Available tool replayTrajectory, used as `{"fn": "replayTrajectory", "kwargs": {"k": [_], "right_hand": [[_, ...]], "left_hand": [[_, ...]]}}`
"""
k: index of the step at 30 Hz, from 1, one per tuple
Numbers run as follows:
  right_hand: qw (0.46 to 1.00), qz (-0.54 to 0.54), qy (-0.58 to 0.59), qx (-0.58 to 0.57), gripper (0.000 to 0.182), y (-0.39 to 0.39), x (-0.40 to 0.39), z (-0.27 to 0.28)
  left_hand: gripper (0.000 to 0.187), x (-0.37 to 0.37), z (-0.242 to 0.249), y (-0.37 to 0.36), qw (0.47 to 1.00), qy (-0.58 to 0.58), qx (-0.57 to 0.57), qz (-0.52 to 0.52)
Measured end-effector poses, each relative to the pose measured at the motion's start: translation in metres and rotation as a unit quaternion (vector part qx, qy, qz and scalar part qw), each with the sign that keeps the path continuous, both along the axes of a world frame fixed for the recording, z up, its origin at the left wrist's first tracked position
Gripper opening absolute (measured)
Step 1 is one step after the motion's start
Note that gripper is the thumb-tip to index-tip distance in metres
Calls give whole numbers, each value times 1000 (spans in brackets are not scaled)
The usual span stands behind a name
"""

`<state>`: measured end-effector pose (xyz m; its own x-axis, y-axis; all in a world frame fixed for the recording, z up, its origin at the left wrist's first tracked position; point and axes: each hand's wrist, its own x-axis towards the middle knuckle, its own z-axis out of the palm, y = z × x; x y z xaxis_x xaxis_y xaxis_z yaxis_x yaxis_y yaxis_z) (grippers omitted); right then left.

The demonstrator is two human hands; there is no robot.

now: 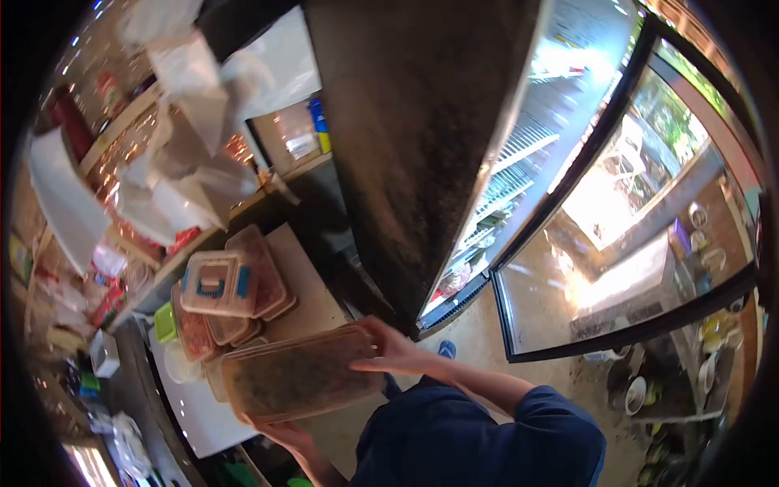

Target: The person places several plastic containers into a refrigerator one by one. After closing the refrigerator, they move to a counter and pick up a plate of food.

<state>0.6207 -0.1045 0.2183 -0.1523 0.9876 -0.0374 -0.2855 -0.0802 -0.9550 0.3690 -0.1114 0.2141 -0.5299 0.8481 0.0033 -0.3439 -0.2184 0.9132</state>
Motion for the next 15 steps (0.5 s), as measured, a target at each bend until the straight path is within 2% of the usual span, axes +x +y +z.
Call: {"fn": "replayTrajectory", "kwargs": {"k": [2,3,5,7,9,11,12,14,15], "right_hand": [[996,-50,-77,20,74,-26,56,4],[986,-82,-136,41,72,-40,87,13],[981,-104,-165,24,68,-72,144,31],[987,-124,-92,37,64,-110,193,36],[978,-199,-58,22,64,-152,230,33],[961,-270,-54,26,63,-188,267,19],[961,-270,-50,28,63,-196,277,16],[910,-413,25,0,62,-210,297,17],[896,-442,41,-9,60,-209,306,23]], "left_hand": [[60,28,6,-3,993,-19,-32,-112],[54,33,-10,-4,980,-16,-24,-197],[45,63,-23,-1,949,-13,-19,-314],[47,112,-25,-6,928,-4,-20,-373],[56,152,-46,0,904,3,-28,-426],[69,215,-12,5,849,43,-13,-527],[79,259,29,4,798,89,12,-596],[87,316,45,2,792,54,-22,-608],[90,343,53,2,789,43,-33,-612]]}}
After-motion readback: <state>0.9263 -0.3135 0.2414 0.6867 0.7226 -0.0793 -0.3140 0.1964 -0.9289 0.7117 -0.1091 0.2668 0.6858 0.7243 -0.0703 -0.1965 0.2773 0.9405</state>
